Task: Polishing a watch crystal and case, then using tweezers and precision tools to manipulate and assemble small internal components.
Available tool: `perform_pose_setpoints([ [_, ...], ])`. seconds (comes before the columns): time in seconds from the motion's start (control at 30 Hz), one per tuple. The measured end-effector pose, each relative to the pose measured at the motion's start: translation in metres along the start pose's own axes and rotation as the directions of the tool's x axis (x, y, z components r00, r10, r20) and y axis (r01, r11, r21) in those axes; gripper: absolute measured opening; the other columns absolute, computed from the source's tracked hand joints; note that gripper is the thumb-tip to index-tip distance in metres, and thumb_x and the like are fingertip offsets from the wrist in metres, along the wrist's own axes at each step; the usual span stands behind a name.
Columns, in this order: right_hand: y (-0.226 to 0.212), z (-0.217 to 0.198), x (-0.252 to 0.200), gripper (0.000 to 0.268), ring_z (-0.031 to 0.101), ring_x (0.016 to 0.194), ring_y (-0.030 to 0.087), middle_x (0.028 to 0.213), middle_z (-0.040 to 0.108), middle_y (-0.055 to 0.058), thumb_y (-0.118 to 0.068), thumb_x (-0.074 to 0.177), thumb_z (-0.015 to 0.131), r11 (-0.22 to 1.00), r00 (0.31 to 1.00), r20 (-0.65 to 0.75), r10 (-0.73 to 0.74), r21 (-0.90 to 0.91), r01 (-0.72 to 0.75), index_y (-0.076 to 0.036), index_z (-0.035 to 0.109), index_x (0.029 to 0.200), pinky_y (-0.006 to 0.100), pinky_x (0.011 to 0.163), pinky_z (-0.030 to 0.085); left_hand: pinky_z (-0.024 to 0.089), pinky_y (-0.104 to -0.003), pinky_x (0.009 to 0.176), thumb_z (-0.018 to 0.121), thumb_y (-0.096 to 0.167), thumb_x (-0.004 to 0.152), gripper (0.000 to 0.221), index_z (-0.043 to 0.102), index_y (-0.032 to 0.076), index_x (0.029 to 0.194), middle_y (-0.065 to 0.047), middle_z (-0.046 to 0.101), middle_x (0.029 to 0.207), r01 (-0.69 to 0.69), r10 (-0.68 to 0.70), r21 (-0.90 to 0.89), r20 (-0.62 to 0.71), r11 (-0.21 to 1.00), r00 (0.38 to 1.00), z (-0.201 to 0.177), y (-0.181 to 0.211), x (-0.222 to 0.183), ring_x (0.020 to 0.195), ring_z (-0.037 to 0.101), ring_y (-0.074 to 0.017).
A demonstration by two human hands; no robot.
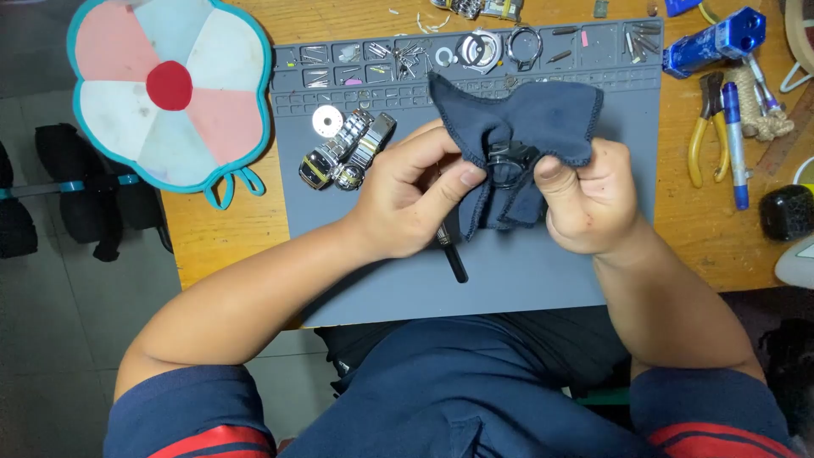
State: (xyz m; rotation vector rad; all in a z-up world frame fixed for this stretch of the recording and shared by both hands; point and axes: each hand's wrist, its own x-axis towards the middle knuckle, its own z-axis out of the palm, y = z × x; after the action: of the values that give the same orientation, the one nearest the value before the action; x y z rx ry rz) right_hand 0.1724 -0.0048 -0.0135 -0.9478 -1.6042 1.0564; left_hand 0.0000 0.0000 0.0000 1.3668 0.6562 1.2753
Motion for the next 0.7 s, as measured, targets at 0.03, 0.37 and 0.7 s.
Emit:
perform_pose_setpoints([
  [0.03, -0.005, 0.002, 0.003, 0.015, 0.052, 0.067, 0.014, 0.068, 0.053, 0.012, -0.004, 0.081, 0.044, 1.000, 1.000, 0.000, 0.001, 0.000, -0.001, 0.008, 0.053, 0.081, 0.029, 0.061, 0.048, 0.045, -0.024, 0.060, 0.050, 0.007, 0.079, 0.008, 0.057, 0.003, 0.082, -0.004, 0.050, 0.072, 0.000, 0.000, 0.000, 0.000, 1.000, 1.000, 0.000, -0.001, -0.001, 0.067, 0.046, -0.0063],
  [0.37, -0.002, 0.007, 0.006, 0.020, 0.049, 0.060, 0.010, 0.058, 0.051, 0.009, -0.015, 0.077, 0.053, 0.998, 0.995, 0.089, -0.055, 0.031, 0.053, 0.004, 0.055, 0.072, 0.023, 0.052, 0.043, 0.040, -0.015, 0.047, 0.062, 0.011, 0.070, 0.015, 0.049, 0.004, 0.068, 0.000, 0.043, 0.049, 0.088, -0.088, 0.000, -0.007, 0.996, 0.996, 0.000, -0.001, -0.004, 0.052, 0.042, -0.0017],
  [0.7, -0.006, 0.011, 0.005, 0.009, 0.047, 0.063, 0.009, 0.064, 0.053, 0.010, 0.000, 0.074, 0.052, 0.985, 0.996, 0.089, -0.029, 0.172, 0.014, 0.006, 0.054, 0.081, 0.024, 0.059, 0.044, 0.045, -0.018, 0.045, 0.060, 0.003, 0.071, 0.010, 0.050, 0.002, 0.074, -0.005, 0.054, 0.055, 0.030, -0.043, -0.124, -0.105, 0.992, 0.994, 0.003, -0.010, -0.005, 0.047, 0.056, -0.0085],
])
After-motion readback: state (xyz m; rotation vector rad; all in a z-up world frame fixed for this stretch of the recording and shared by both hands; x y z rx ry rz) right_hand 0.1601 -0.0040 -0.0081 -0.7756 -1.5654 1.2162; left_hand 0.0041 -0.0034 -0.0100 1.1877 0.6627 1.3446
